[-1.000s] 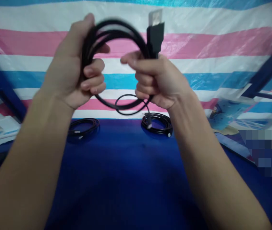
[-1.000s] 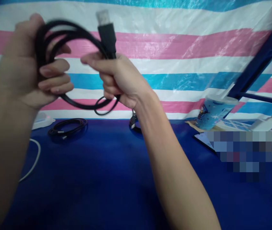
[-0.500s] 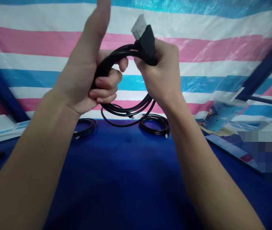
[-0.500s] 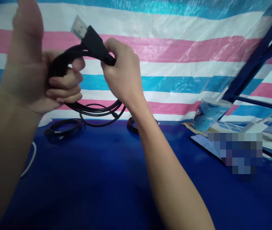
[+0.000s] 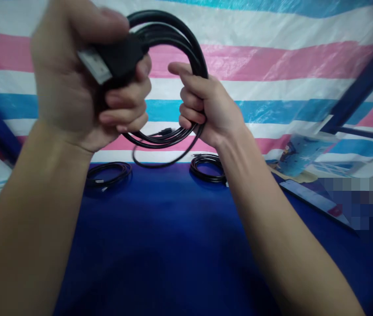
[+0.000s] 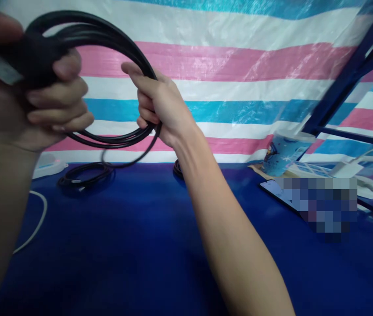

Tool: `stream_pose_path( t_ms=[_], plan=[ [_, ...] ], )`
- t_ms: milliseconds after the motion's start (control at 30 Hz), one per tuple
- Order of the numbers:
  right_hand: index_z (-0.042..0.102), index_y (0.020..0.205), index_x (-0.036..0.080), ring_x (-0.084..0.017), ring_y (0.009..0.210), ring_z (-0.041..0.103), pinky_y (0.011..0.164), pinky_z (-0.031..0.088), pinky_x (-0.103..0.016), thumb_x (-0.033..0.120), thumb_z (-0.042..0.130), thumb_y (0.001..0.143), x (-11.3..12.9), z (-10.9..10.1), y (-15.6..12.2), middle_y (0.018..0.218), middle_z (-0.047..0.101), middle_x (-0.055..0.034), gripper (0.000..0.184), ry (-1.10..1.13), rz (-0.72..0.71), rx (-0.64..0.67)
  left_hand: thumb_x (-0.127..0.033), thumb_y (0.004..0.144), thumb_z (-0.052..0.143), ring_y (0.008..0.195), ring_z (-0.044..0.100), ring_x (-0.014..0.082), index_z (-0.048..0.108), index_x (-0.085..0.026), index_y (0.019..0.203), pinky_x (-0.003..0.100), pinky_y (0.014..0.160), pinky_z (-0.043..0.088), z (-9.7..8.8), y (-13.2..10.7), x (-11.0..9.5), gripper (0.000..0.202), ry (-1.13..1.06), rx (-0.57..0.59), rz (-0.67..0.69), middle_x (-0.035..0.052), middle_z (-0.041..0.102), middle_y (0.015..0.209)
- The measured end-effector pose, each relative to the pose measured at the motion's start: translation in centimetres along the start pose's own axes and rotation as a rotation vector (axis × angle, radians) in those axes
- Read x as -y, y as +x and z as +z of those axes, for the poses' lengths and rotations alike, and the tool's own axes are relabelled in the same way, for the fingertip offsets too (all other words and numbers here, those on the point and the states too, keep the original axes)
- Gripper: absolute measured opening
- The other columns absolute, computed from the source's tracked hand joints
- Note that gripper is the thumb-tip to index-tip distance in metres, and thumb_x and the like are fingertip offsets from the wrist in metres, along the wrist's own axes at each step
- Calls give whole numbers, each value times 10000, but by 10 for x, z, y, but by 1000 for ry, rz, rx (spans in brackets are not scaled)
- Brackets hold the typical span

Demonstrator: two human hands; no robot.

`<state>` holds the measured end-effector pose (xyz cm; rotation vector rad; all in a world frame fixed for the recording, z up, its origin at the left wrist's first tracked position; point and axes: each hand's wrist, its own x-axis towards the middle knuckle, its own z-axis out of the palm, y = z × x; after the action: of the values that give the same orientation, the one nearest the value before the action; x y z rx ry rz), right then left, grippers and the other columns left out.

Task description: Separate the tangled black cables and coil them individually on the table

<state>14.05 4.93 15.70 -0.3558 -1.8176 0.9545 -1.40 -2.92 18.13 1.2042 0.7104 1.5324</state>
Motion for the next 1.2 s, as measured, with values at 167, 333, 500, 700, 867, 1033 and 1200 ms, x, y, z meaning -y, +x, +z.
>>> stream_pose_path(
  t_ms=[167, 333, 500, 700, 867, 1033, 1200],
  plan=[
    [576, 832, 170, -92, 596, 429, 561, 342, -219, 117, 532, 761, -1, 5, 0, 670, 484, 9, 99, -361, -150, -7, -115, 707, 484, 398, 550, 141, 551, -113, 611, 213, 362, 443, -6, 3, 9, 117, 690, 248, -23, 27, 504, 454],
    [607, 932, 162, -93, 577, 430, 545, 329, -229, 78, 497, 720, -3, 8, 0, 705, 549, 0, 253, -544, -266, 40, -109, 643, 579, 326, 262, 8, 415, -169, 559, 132, 314, 238, 3, 8, 15, 193, 724, 58, -74, -71, 285, 430],
    [526, 962, 194, -76, 458, 344, 449, 353, -226, 257, 569, 801, 0, 2, -2, 558, 350, 56, 178, 54, -24, 43, -111, 800, 476, 290, 133, 15, 285, -179, 528, 177, 297, 135, 8, 2, 3, 340, 415, -90, 248, -66, 130, 419],
    [522, 716, 212, -62, 441, 180, 384, 149, -226, 195, 533, 772, 12, 5, -9, 530, 214, 41, 60, -190, 34, 171, -169, 718, 578, 309, 208, 15, 482, -169, 615, 162, 296, 239, -8, 6, 6, 141, 563, 94, 56, -73, 238, 425],
    [484, 603, 203, -73, 470, 360, 398, 271, -221, 98, 496, 692, 18, 3, -9, 553, 389, 3, 138, -518, -14, 262, -189, 632, 644, 348, 187, 6, 542, -132, 603, 148, 288, 161, -4, 6, 17, 120, 752, 159, -1, -67, 235, 446],
    [589, 925, 199, -97, 509, 468, 508, 425, -235, 246, 593, 781, 2, -9, -5, 601, 487, 18, 151, -57, 24, 184, -166, 746, 544, 357, 70, 32, 323, -197, 543, 209, 292, 71, 4, 6, 13, 302, 478, -58, 143, -74, 186, 426],
    [533, 938, 205, -55, 394, 237, 460, 386, -193, 305, 498, 906, -7, -4, 0, 495, 253, 89, 110, 343, 102, 62, -226, 859, 452, 320, 62, 38, 263, -191, 561, 186, 298, 116, 0, 15, 13, 354, 183, -127, 147, -84, 131, 382]
  ],
)
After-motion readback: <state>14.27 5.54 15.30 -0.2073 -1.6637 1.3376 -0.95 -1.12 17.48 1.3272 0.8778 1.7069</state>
